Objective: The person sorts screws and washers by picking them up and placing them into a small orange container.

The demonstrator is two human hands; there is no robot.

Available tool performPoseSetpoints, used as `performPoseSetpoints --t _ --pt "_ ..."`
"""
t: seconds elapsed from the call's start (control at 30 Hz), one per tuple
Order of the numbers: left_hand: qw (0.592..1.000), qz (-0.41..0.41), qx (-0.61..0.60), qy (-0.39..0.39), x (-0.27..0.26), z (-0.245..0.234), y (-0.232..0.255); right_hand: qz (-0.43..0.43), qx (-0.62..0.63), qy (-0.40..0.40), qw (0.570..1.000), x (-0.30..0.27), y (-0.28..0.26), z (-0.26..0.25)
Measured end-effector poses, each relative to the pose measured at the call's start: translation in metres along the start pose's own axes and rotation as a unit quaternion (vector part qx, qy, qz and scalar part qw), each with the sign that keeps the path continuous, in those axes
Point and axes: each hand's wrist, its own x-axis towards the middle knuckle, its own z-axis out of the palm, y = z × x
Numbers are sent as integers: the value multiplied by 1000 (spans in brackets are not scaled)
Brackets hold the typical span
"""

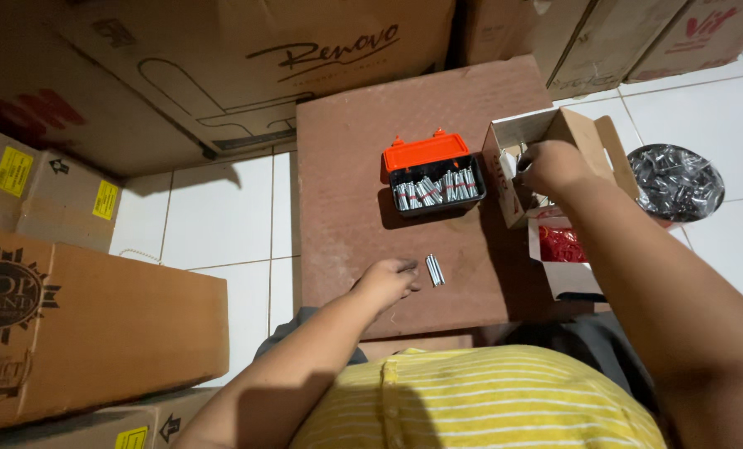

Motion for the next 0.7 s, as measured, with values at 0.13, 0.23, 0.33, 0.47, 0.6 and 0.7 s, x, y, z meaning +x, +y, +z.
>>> performPoseSetpoints --t 0.13,0.23,0.33,0.47,0.6,0.7 --pt "1000 -2 -2 -4 -8 -1 9 -12 -21 -25 999 3 -10 5" --pt "1000 1 5 -24 -2 -2 4 -3 20 -82 996 -12 -19 -8" --pt "1000 -3 -6 -30 -3 -2 4 8 31 -93 995 10 -7 18" --pt "999 -2 15 -39 -8 -3 14 21 26 -111 993 6 -13 8" --pt "999 -10 22 -44 1 -6 4 13 41 -116 992 -7 -23 -13" --pt "999 -9 16 -44 -1 -5 2 3 64 -81 995 23 -1 31"
